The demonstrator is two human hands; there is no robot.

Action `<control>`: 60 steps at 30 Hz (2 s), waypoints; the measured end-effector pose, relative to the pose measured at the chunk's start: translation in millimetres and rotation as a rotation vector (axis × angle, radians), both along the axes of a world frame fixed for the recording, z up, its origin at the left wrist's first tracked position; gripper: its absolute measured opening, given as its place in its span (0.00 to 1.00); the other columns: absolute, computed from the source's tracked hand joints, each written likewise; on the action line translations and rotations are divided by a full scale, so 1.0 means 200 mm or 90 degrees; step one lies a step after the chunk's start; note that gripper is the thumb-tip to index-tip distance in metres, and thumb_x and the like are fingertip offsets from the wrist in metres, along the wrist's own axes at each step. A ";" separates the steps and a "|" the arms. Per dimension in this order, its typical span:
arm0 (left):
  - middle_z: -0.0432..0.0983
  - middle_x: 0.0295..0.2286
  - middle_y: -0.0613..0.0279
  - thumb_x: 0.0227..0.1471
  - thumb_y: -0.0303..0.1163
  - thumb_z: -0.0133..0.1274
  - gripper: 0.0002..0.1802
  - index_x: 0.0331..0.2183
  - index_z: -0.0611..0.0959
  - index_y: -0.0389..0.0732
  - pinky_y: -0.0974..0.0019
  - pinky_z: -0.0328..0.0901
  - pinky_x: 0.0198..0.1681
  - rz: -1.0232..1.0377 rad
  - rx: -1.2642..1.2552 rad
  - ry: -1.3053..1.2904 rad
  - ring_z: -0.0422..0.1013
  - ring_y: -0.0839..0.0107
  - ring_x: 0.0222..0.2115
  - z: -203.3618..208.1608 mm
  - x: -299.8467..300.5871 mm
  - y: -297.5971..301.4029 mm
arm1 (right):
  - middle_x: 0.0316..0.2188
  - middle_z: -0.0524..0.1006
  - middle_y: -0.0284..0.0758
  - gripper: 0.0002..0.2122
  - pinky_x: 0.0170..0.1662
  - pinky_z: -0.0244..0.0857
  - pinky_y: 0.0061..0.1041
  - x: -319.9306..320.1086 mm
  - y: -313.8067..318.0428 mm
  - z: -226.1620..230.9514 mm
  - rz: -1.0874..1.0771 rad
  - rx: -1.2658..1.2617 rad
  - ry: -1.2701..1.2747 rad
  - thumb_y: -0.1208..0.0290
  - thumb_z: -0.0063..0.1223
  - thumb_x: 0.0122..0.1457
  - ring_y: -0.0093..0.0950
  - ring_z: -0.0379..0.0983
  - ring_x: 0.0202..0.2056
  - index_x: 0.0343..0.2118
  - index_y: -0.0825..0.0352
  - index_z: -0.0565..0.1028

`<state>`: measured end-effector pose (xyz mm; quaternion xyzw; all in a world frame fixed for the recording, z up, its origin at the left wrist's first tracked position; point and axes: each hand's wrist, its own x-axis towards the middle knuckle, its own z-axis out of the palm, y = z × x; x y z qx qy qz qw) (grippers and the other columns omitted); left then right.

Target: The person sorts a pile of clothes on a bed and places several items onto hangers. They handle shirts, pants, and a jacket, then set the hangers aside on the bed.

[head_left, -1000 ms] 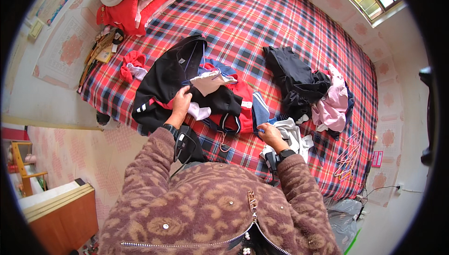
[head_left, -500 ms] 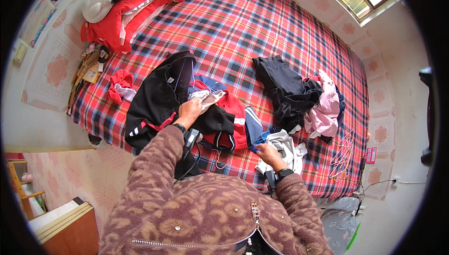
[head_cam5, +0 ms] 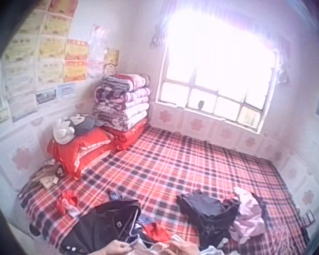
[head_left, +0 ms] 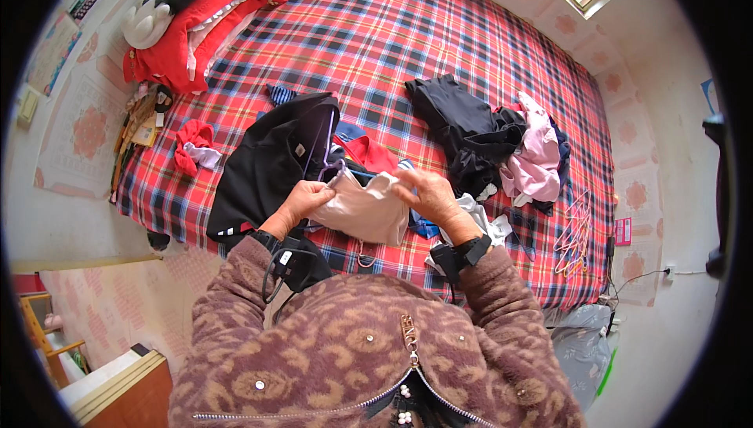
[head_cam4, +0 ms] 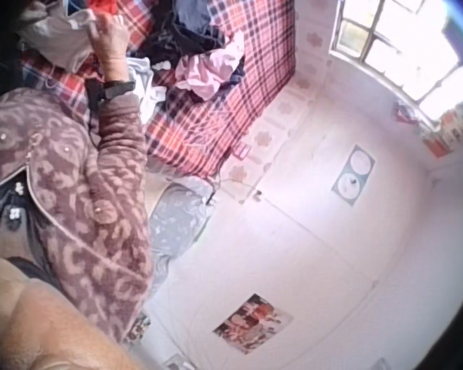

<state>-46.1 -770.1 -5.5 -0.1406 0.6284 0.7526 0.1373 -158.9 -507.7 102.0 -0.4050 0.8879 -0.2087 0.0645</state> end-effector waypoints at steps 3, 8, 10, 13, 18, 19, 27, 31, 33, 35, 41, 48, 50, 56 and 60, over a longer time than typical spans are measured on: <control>0.75 0.22 0.71 0.49 0.38 0.57 0.12 0.27 0.82 0.38 0.74 0.63 0.28 -0.098 -0.028 -0.048 0.67 0.83 0.23 -0.06 0.04 0.07 | 0.25 0.76 0.40 0.10 0.33 0.67 0.39 0.11 0.09 -0.04 0.056 0.036 -0.065 0.61 0.49 0.53 0.41 0.74 0.30 0.33 0.60 0.73; 0.79 0.33 0.61 0.46 0.38 0.56 0.19 0.39 0.81 0.36 0.70 0.66 0.42 -0.054 -0.189 0.054 0.72 0.74 0.35 -0.17 0.04 0.03 | 0.23 0.75 0.42 0.09 0.30 0.67 0.39 0.21 0.22 -0.11 -0.018 0.073 -0.095 0.61 0.51 0.54 0.43 0.74 0.28 0.34 0.59 0.74; 0.76 0.41 0.54 0.47 0.33 0.52 0.23 0.46 0.76 0.35 0.67 0.64 0.49 0.008 -0.313 0.103 0.72 0.66 0.42 -0.17 0.02 0.01 | 0.21 0.76 0.42 0.09 0.30 0.67 0.40 0.23 0.25 -0.11 -0.002 0.042 -0.086 0.61 0.50 0.54 0.43 0.74 0.27 0.34 0.58 0.74; 0.69 0.48 0.55 0.42 0.23 0.49 0.28 0.50 0.72 0.37 0.67 0.58 0.55 -0.049 -0.450 0.310 0.65 0.66 0.50 -0.13 -0.05 0.05 | 0.22 0.76 0.41 0.09 0.28 0.68 0.36 0.25 0.30 -0.05 0.000 -0.010 -0.110 0.63 0.52 0.54 0.42 0.75 0.26 0.36 0.58 0.75; 0.72 0.44 0.53 0.38 0.25 0.48 0.25 0.44 0.77 0.42 0.63 0.61 0.52 -0.193 -0.601 0.361 0.67 0.57 0.47 -0.06 -0.15 0.19 | 0.26 0.77 0.43 0.11 0.33 0.68 0.33 0.25 0.43 0.08 -0.063 0.036 -0.212 0.61 0.52 0.54 0.41 0.75 0.30 0.38 0.58 0.77; 0.74 0.42 0.53 0.39 0.26 0.49 0.24 0.43 0.78 0.43 0.63 0.62 0.51 -0.223 -0.599 0.309 0.69 0.57 0.46 -0.04 -0.15 0.21 | 0.26 0.77 0.43 0.11 0.34 0.68 0.33 0.24 0.46 0.10 -0.064 0.067 -0.213 0.61 0.52 0.54 0.41 0.75 0.30 0.38 0.58 0.77; 0.69 0.49 0.55 0.46 0.28 0.50 0.28 0.52 0.71 0.37 0.67 0.56 0.56 -0.232 -0.312 0.261 0.65 0.66 0.51 0.17 -0.09 0.44 | 0.22 0.77 0.36 0.10 0.31 0.67 0.26 0.29 0.66 0.11 -0.187 -0.052 -0.393 0.65 0.52 0.55 0.26 0.75 0.25 0.37 0.62 0.77; 0.71 0.45 0.58 0.52 0.34 0.52 0.26 0.52 0.70 0.39 0.66 0.59 0.51 -0.393 0.086 0.099 0.66 0.70 0.47 0.26 -0.05 0.56 | 0.28 0.79 0.33 0.11 0.34 0.68 0.27 0.32 0.65 0.03 -0.045 -0.072 -0.290 0.66 0.54 0.54 0.29 0.76 0.28 0.39 0.62 0.77; 0.74 0.40 0.61 0.55 0.34 0.48 0.21 0.50 0.73 0.39 0.71 0.62 0.46 -0.427 -0.016 0.121 0.68 0.75 0.41 0.27 -0.02 0.62 | 0.29 0.78 0.33 0.09 0.37 0.68 0.32 0.32 0.64 -0.03 -0.026 -0.020 -0.122 0.65 0.55 0.52 0.34 0.75 0.32 0.36 0.58 0.78; 0.75 0.37 0.64 0.57 0.34 0.46 0.18 0.48 0.75 0.38 0.74 0.63 0.43 -0.388 -0.210 0.235 0.69 0.78 0.38 0.26 0.02 0.65 | 0.30 0.76 0.33 0.07 0.39 0.66 0.35 0.30 0.62 -0.10 -0.053 0.083 0.072 0.65 0.54 0.50 0.37 0.73 0.35 0.32 0.57 0.78; 0.76 0.40 0.56 0.56 0.27 0.46 0.16 0.47 0.75 0.36 0.70 0.63 0.46 -0.308 -0.309 0.345 0.71 0.73 0.42 0.19 0.06 0.69 | 0.37 0.76 0.37 0.13 0.45 0.65 0.35 0.35 0.51 -0.20 -0.196 0.015 -0.078 0.58 0.48 0.53 0.37 0.71 0.42 0.36 0.58 0.78; 0.78 0.27 0.55 0.50 0.23 0.48 0.16 0.42 0.80 0.43 0.66 0.68 0.34 -0.297 -0.425 0.404 0.74 0.64 0.28 0.14 0.09 0.72 | 0.34 0.78 0.42 0.25 0.42 0.67 0.39 0.38 0.42 -0.27 -0.199 0.213 -0.283 0.42 0.41 0.52 0.40 0.75 0.39 0.32 0.60 0.80; 0.77 0.25 0.55 0.49 0.23 0.48 0.17 0.42 0.80 0.46 0.63 0.68 0.32 -0.309 -0.478 0.437 0.74 0.60 0.26 0.14 0.11 0.72 | 0.34 0.78 0.41 0.27 0.42 0.67 0.38 0.37 0.42 -0.32 -0.178 0.223 -0.338 0.41 0.41 0.52 0.39 0.75 0.39 0.33 0.62 0.80; 0.77 0.23 0.55 0.47 0.24 0.50 0.17 0.42 0.80 0.48 0.59 0.67 0.31 -0.361 -0.515 0.440 0.74 0.58 0.25 0.17 0.12 0.76 | 0.37 0.78 0.44 0.25 0.41 0.67 0.34 0.29 0.43 -0.49 -0.192 0.182 -0.582 0.47 0.51 0.48 0.38 0.75 0.40 0.36 0.67 0.79; 0.78 0.29 0.52 0.47 0.23 0.51 0.17 0.41 0.81 0.46 0.62 0.68 0.36 -0.336 -0.487 0.427 0.75 0.57 0.31 0.19 0.13 0.78 | 0.34 0.78 0.43 0.16 0.39 0.68 0.31 0.32 0.45 -0.55 -0.305 -0.005 -0.479 0.60 0.56 0.46 0.36 0.75 0.38 0.35 0.64 0.78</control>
